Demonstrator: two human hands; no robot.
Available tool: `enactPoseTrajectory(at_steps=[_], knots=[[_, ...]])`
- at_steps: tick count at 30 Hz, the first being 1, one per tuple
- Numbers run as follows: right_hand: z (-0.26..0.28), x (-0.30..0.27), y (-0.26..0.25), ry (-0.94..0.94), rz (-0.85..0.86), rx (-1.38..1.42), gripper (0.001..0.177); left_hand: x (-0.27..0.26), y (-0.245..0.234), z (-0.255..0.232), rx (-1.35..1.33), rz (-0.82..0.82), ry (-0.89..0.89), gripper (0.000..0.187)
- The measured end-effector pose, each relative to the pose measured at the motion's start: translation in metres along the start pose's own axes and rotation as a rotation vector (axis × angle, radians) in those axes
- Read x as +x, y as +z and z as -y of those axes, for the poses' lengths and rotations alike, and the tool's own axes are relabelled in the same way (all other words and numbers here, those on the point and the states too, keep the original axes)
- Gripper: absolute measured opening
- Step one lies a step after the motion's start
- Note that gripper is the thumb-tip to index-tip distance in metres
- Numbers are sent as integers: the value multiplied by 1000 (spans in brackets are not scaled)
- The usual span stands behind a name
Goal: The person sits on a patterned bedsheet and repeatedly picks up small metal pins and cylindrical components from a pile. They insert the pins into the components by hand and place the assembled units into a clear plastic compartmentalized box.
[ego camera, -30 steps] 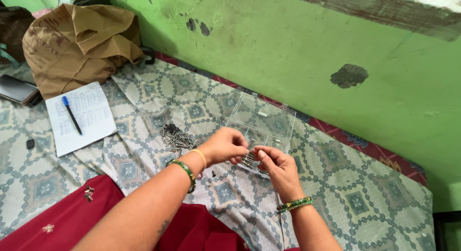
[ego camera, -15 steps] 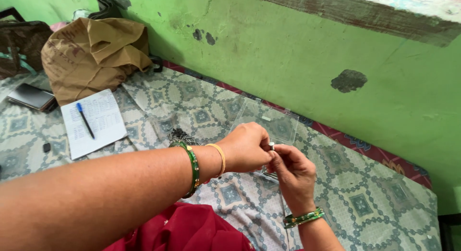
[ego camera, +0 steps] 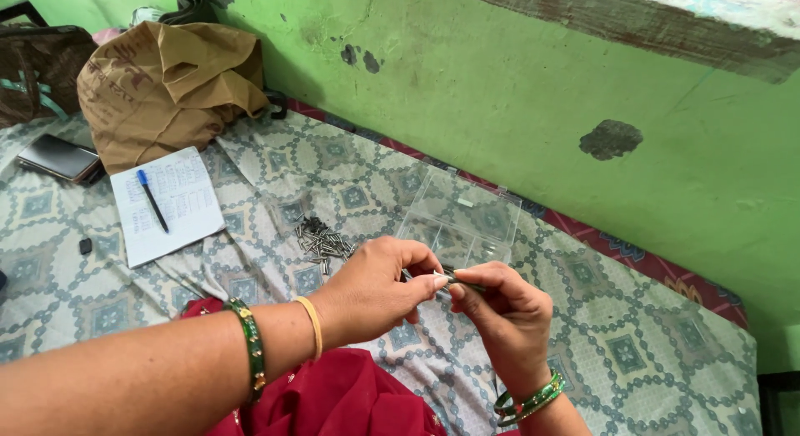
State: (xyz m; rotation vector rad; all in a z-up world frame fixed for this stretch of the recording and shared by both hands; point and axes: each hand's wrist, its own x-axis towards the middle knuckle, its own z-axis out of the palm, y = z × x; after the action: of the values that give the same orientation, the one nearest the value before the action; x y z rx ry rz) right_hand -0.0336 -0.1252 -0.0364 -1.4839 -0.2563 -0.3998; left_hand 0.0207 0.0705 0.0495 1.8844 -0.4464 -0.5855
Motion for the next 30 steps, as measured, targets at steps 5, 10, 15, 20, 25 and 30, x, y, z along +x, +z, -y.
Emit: enactPoseTrajectory(at_steps=[5, 10, 15, 20, 25, 30], knots=[[-3, 1, -8, 56, 37, 88, 16, -2, 13, 11, -75, -35, -6, 23], [-5, 1, -7, 170, 30, 120, 16, -7, 12, 17, -114, -44, -60, 22], [-6, -4, -4, 179, 18, 152, 16, -10, 6, 18, -95, -41, -78, 22], [-7, -7, 0, 226, 9, 196, 17, -16, 1, 17, -72, -32, -35, 24], [-7, -5, 2, 235, 7, 250, 17, -13, -4, 11, -52, -66, -48, 23], [-9, -1, -1, 256, -15, 222, 18, -10, -1, 10, -49, -100, 20, 23]])
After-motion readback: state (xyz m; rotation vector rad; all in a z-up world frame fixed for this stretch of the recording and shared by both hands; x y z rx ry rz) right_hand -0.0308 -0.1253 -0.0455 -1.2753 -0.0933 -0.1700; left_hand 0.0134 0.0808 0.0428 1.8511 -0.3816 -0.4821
